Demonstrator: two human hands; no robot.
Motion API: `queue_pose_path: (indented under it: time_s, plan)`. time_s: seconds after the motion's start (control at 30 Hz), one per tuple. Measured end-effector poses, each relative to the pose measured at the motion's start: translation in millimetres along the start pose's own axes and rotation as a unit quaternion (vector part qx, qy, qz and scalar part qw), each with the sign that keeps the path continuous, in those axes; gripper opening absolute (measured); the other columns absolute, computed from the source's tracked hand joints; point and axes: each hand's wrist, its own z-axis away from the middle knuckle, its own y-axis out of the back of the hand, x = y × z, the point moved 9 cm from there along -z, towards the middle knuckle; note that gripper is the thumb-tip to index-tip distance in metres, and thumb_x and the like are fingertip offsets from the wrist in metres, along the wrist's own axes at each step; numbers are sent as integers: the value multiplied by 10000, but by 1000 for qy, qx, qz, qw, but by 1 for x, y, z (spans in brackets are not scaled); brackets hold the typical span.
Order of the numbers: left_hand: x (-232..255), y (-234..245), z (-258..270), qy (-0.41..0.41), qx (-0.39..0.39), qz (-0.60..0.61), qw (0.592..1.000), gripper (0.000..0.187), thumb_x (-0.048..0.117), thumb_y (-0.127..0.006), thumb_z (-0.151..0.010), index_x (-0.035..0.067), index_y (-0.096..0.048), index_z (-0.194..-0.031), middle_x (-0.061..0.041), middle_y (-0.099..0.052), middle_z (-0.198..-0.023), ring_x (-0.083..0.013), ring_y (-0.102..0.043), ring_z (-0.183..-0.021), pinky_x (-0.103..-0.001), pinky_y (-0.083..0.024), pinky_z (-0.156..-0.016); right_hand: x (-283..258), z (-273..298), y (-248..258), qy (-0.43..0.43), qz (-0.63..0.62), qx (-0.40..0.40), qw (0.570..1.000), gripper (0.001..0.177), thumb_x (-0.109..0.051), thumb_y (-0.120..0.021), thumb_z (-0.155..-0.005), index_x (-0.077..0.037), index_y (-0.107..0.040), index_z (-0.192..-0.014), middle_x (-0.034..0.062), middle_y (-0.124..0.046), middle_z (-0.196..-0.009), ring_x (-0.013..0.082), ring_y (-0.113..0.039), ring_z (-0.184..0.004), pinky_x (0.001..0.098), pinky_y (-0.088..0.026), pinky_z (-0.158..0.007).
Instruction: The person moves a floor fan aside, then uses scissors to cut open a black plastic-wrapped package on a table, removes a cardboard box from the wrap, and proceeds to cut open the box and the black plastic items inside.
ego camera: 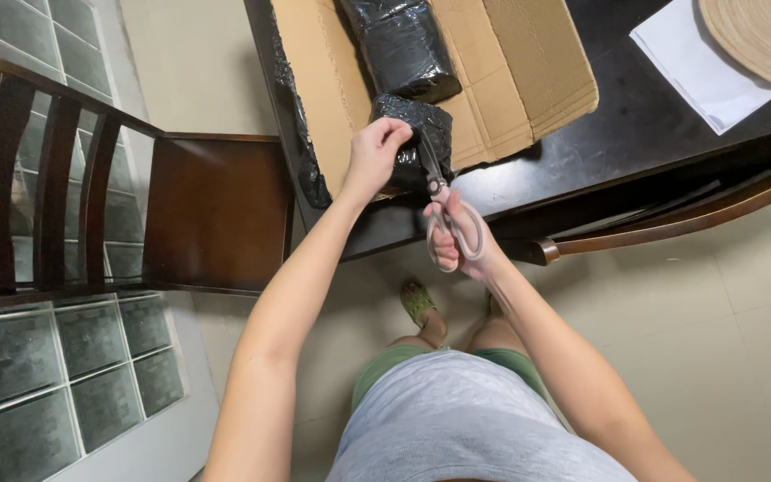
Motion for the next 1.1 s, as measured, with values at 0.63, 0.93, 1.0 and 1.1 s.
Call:
queue_pose_path:
  time_s: [0.63, 0.93, 1.0, 1.1]
  plan:
    - [-13, 16, -8, 63, 113, 191, 973, 222, 195, -655, -1039, -5, -660, -1134, 14, -652, -980, -55, -594, -915, -198, -490, -853, -44, 26, 36, 10, 171, 60, 983, 496, -536, -603, -951, -70, -621, -1119, -37, -441, -573, 59, -394, -419, 243, -274, -363]
    - [89, -3, 12, -226, -17, -360, 905, 515, 257, -879, -619, 81, -722, -1077, -119, -591, -1033, -328, -544, -975, -440, -447, -803, -145, -50, 110, 296, 698, 330, 562, 387, -215, -791, -818, 39, -614, -1051, 267, -701, -829, 451, -675, -777, 526, -527, -697]
    - [63, -6, 10, -246, 16, -381, 891, 240, 175, -825, -802, 125, -759, -1028, -53, -617, -997, -270, -582, -983, -423, -464, -804, -125, -83, 158, 220, 730, 341, 551, 121, -171, -668, -1038, -55, -692, -1061, 223, -716, -1038, 417, -681, -1015, 521, -534, -900]
    - [48, -19, 7, -264, 24, -449, 853, 146, 49, -758, -855, 81, -736, -995, -61, -604, -980, -261, -595, -989, -410, -492, -806, -133, -39, 13, 412, 745, 292, 435, 413, -316, -813, -851, -29, -622, -1078, 250, -657, -1062, 430, -615, -1000, 499, -503, -863]
